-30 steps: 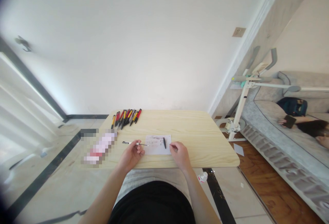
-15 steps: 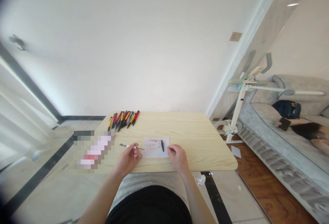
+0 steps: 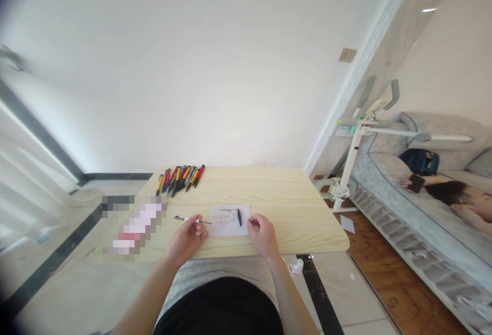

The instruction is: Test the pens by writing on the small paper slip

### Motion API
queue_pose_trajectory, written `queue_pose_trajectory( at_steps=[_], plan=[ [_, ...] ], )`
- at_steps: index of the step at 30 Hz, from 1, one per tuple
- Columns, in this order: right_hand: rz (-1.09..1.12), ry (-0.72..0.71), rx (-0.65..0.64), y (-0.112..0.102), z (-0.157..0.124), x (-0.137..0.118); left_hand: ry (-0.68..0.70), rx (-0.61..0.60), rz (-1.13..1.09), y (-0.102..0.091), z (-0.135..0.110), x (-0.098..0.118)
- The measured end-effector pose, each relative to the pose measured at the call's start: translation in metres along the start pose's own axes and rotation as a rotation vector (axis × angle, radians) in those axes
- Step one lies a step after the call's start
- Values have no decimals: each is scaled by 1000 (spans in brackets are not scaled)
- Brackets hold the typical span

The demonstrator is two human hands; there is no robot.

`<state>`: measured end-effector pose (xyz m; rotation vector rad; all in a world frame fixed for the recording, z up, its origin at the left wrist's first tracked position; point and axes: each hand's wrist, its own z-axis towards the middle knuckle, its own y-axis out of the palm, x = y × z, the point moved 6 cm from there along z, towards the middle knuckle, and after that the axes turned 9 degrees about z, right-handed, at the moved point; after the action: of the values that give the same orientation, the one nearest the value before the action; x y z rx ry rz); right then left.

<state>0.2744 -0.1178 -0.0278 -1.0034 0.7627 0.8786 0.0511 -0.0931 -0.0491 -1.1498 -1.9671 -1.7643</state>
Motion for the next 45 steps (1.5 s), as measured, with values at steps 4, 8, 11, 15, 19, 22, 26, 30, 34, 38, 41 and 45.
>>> queue_pose_trajectory(
  at_steps=[4, 8, 11, 15, 19, 22, 26, 30, 34, 38, 41, 45],
  plan=[
    [5, 11, 9, 0, 0, 3, -17, -4, -13, 1, 0, 0],
    [32, 20, 31, -1, 0, 6, -16, -24, -24, 2, -1, 1],
    [46, 23, 67, -5, 0, 6, -11, -29, -29, 3, -1, 2],
    [68, 33, 112, -9, 1, 7, -19, -20, -21, 2, -1, 2],
    [87, 50, 109, -8, 1, 9, -30, -19, -21, 3, -1, 2],
    [88, 68, 90, -7, 0, 8, -28, -21, -23, 3, -1, 2],
    [36, 77, 91, -9, -1, 7, -23, -29, -22, 4, -1, 2],
    [37, 78, 86, -9, -1, 8, -16, -48, -20, 5, -1, 2],
    [103, 90, 42, -5, 1, 8, -12, -48, -20, 5, -2, 3],
    [95, 102, 51, -4, 1, 10, -20, -30, -23, 4, -2, 2],
    [77, 107, 70, -5, 0, 10, -17, -26, -24, 4, -2, 3],
    [50, 110, 90, -6, 0, 9, -19, -35, -22, 5, -2, 2]
  ],
)
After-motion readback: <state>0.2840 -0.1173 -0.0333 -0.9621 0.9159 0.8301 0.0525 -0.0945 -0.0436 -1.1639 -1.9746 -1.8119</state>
